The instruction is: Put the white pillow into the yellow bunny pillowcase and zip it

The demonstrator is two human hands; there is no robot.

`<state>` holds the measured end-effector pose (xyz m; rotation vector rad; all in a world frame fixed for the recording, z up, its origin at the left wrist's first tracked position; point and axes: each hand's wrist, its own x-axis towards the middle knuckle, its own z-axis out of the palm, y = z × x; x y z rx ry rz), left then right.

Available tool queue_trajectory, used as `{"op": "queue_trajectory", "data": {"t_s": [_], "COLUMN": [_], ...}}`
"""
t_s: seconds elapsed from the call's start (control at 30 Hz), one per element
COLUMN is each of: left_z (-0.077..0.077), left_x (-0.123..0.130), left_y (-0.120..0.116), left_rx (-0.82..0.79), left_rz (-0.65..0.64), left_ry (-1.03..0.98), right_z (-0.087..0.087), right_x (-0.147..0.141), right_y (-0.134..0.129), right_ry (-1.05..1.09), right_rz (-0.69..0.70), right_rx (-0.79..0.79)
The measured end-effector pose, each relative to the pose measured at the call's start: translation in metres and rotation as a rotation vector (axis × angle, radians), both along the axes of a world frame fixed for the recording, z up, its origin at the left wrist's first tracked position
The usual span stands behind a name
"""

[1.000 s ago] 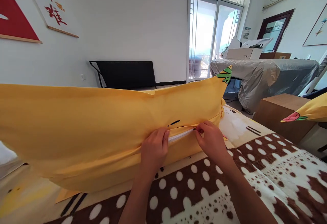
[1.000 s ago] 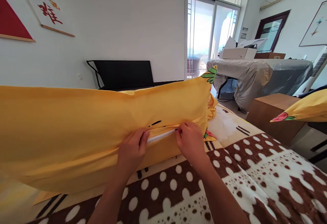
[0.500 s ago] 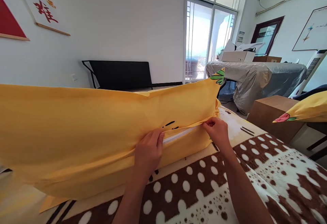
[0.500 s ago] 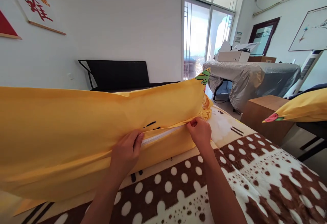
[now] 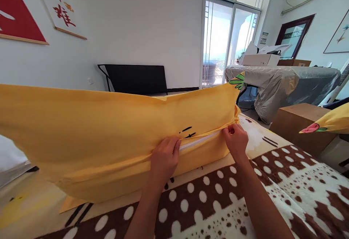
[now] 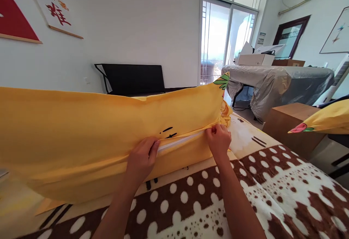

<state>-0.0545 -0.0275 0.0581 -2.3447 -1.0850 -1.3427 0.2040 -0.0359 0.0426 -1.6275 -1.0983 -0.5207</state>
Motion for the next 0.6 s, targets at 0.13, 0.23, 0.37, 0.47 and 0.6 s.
{"op": "queue_trajectory", "data": {"t_s": [0.13, 0.23, 0.37, 0.47, 0.6], "left_z": [0.007, 0.016, 0.026, 0.032, 0.037], "left_x": [-0.002, -0.002, -0.001, -0.002, -0.005], "left_y": [-0.008, -0.016, -0.027, -0.035, -0.045], "left_rx": [0.092, 0.255, 0.323, 0.222, 0.111], "left_rz": [-0.09, -0.115, -0.134, -0.193, -0.274], "left_ry": [-0.016, 0.033, 0.086, 0.087, 0.083], "right_z": [-0.002, -0.004, -0.011, -0.018, -0.024], "right_x": [0.001, -0.006, -0.018, -0.024, -0.015], "right_y": [0.002, 0.004, 0.007, 0.01, 0.013], "right_ry": [0.006, -0.061, -0.093, -0.001, -0.046], "right_rz": [0.206, 0.253, 0.254, 0.188, 0.056], "right_rx": [0.097, 0.174, 0.174, 0.217, 0.253]}}
